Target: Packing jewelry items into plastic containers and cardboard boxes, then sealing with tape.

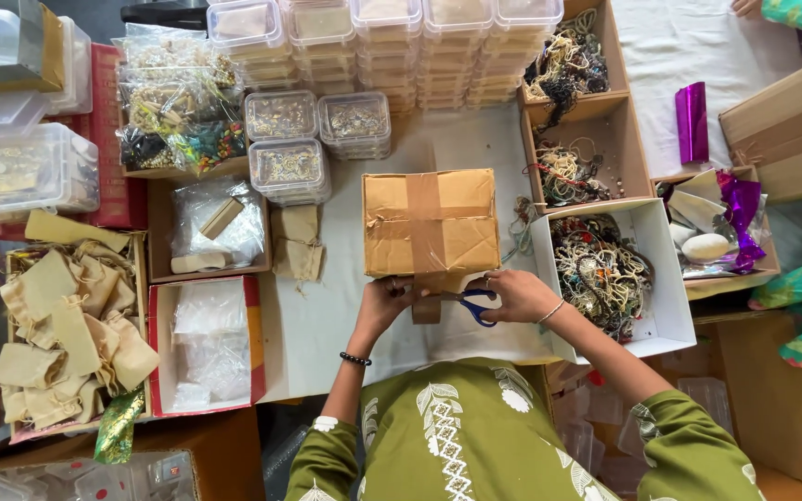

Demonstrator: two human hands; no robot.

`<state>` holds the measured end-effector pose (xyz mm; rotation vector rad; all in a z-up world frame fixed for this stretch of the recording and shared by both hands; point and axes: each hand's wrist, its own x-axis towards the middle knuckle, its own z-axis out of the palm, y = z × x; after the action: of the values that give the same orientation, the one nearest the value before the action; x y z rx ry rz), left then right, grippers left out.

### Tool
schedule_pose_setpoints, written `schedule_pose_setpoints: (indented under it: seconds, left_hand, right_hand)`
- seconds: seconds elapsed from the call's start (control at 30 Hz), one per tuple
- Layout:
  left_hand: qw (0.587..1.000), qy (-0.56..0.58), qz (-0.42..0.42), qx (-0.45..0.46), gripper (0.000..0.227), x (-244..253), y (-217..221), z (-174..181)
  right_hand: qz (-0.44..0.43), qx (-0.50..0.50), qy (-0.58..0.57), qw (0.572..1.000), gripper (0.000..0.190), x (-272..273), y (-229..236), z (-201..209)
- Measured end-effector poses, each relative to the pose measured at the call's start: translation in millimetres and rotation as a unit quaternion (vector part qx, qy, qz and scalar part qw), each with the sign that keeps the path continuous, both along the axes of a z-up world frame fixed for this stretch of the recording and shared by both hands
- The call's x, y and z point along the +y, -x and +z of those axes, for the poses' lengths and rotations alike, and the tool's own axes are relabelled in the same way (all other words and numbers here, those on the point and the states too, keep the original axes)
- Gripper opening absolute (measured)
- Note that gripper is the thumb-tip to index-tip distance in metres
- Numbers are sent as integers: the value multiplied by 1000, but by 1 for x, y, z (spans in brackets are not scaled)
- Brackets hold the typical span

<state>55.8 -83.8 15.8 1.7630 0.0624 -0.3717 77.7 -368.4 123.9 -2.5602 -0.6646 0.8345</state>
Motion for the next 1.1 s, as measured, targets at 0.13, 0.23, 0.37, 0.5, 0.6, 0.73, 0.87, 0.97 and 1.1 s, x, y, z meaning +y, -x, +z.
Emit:
schedule_pose_setpoints:
  seconds: [0.13, 0.23, 0.37, 0.5, 0.6, 0.73, 0.87, 0.97, 1.1]
  left_hand:
    - [999, 26, 2, -20, 22, -4, 1, -17]
    - [998, 26, 24, -46, 19, -5, 6, -24]
    - [997, 40, 47, -48, 19, -6, 9, -22]
    - [995, 85, 32, -43, 19, -8, 8, -17]
    - [997, 68, 36, -22, 19, -8, 10, -19]
    - [997, 36, 68, 10, 22, -13, 10, -32]
    - [993, 54, 102, 3, 21, -21, 12, -31]
    - [989, 20, 146, -25, 21, -27, 14, -31]
    - [975, -125, 183, -11, 24, -27, 15, -42]
  right_hand:
    - [-9, -19, -44, 999, 52, -5, 3, -10]
    - [11, -81, -105, 991, 50, -17, 6, -42]
    - [19, -68, -20, 997, 46, -19, 8, -62]
    - [28, -79, 3, 996, 47, -17, 14, -64]
    - [17, -92, -42, 995, 47, -19, 18, -77]
    - [3, -88, -18, 996, 47, -25, 23, -85]
    - [-52, -108, -64, 991, 49, -40, 27, -101]
    - [-67, -124, -66, 988, 48, -47, 31, -113]
    - [-59, -121, -51, 990, 51, -43, 32, -113]
